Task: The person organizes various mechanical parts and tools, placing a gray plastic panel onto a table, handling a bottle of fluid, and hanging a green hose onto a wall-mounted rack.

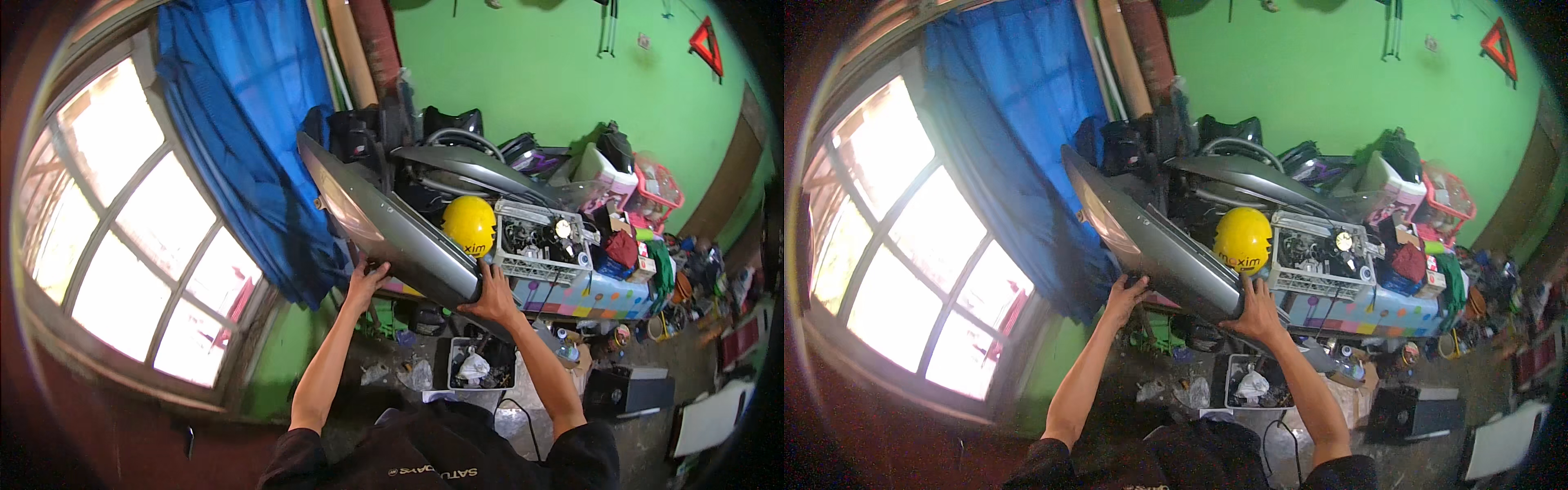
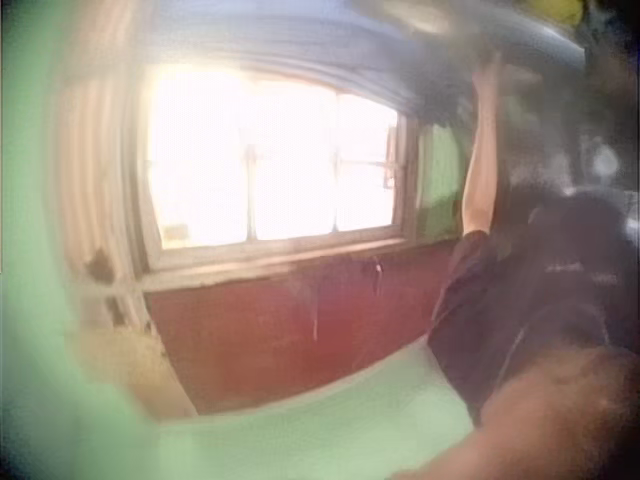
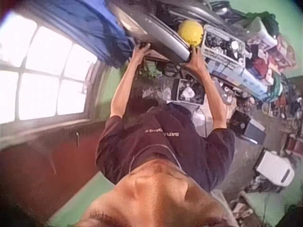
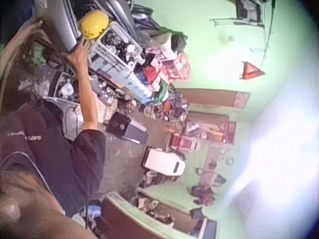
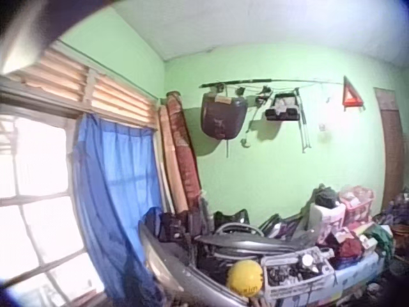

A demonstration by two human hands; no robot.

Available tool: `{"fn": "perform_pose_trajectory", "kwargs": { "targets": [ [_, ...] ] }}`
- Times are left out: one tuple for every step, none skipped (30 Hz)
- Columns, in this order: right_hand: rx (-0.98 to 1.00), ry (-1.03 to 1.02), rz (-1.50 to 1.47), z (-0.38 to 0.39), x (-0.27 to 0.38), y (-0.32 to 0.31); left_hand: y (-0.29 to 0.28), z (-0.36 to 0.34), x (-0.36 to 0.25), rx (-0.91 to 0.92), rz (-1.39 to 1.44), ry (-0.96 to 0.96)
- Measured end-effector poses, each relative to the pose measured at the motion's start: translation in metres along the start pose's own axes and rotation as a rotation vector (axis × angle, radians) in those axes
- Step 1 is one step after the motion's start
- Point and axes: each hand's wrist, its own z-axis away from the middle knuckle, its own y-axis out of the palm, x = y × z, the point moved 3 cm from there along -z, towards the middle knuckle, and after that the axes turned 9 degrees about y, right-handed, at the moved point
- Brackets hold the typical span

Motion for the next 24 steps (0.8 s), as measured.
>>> {"fn": "perform_pose_trajectory", "kwargs": {
  "targets": [
    [-0.041, 0.036, 0.004, -0.001, 0.01, -0.005, -0.002, -0.017, 0.005, 0.046, 0.033, -0.021],
    [-0.043, 0.072, -0.001, -0.006, 0.014, -0.008, -0.004, -0.034, 0.009, 0.09, 0.066, -0.043],
    [-0.046, 0.106, -0.004, -0.013, 0.016, -0.013, -0.003, -0.05, 0.015, 0.142, 0.012, -0.074],
    [-0.055, 0.141, -0.016, -0.02, 0.019, -0.018, 0.006, -0.06, 0.009, 0.151, -0.014, -0.11],
    [-0.088, 0.163, 0.033, -0.023, 0.022, -0.026, 0.017, -0.067, 0.005, 0.156, -0.042, -0.144],
    [-0.1, 0.171, 0.016, -0.033, 0.023, -0.029, 0.024, -0.077, -0.002, 0.157, -0.072, -0.17],
    [-0.106, 0.173, 0.005, -0.042, 0.019, -0.034, 0.031, -0.089, -0.003, 0.232, -0.036, -0.136],
    [-0.109, 0.172, -0.007, -0.049, 0.014, -0.038, 0.035, -0.102, 0.004, 0.247, 0.014, -0.15],
    [-0.158, 0.161, 0.037, -0.058, 0.009, -0.047, 0.042, -0.122, 0.013, 0.263, 0.072, -0.151],
    [-0.176, 0.171, 0.08, -0.068, 0.0, -0.053, 0.052, -0.136, 0.014, 0.276, 0.123, -0.156],
    [-0.193, 0.177, 0.122, -0.081, -0.01, -0.06, 0.061, -0.151, 0.015, 0.302, 0.205, -0.151],
    [-0.209, 0.192, 0.164, -0.093, -0.024, -0.066, 0.074, -0.165, 0.02, 0.293, 0.239, -0.17],
    [-0.154, 0.207, 0.088, -0.111, -0.029, -0.075, 0.083, -0.181, 0.018, 0.279, 0.267, -0.175],
    [-0.177, 0.187, 0.108, -0.127, -0.037, -0.081, 0.091, -0.198, 0.015, 0.263, 0.294, -0.179],
    [-0.165, 0.178, 0.145, -0.145, -0.05, -0.088, 0.105, -0.216, 0.01, 0.253, 0.293, -0.158],
    [-0.153, 0.171, 0.181, -0.165, -0.062, -0.096, 0.116, -0.233, 0.006, 0.302, 0.312, -0.144],
    [-0.204, 0.161, 0.276, -0.185, -0.076, -0.101, 0.129, -0.25, 0.001, 0.353, 0.331, -0.13],
    [-0.182, 0.166, 0.281, -0.207, -0.087, -0.108, 0.145, -0.268, 0.0, 0.407, 0.347, -0.123],
    [-0.161, 0.173, 0.286, -0.23, -0.1, -0.117, 0.159, -0.286, 0.005, 0.394, 0.341, -0.125],
    [-0.142, 0.181, 0.292, -0.252, -0.114, -0.127, 0.174, -0.303, 0.011, 0.382, 0.336, -0.129],
    [-0.103, 0.202, 0.295, -0.278, -0.126, -0.134, 0.189, -0.325, 0.013, 0.378, 0.32, -0.126],
    [-0.097, 0.185, 0.316, -0.302, -0.138, -0.137, 0.198, -0.348, 0.025, 0.364, 0.308, -0.135],
    [-0.093, 0.168, 0.337, -0.328, -0.15, -0.14, 0.205, -0.373, 0.035, 0.352, 0.296, -0.142],
    [-0.069, 0.148, 0.357, -0.354, -0.164, -0.136, 0.208, -0.393, 0.049, 0.324, 0.283, -0.16]
  ]
}}
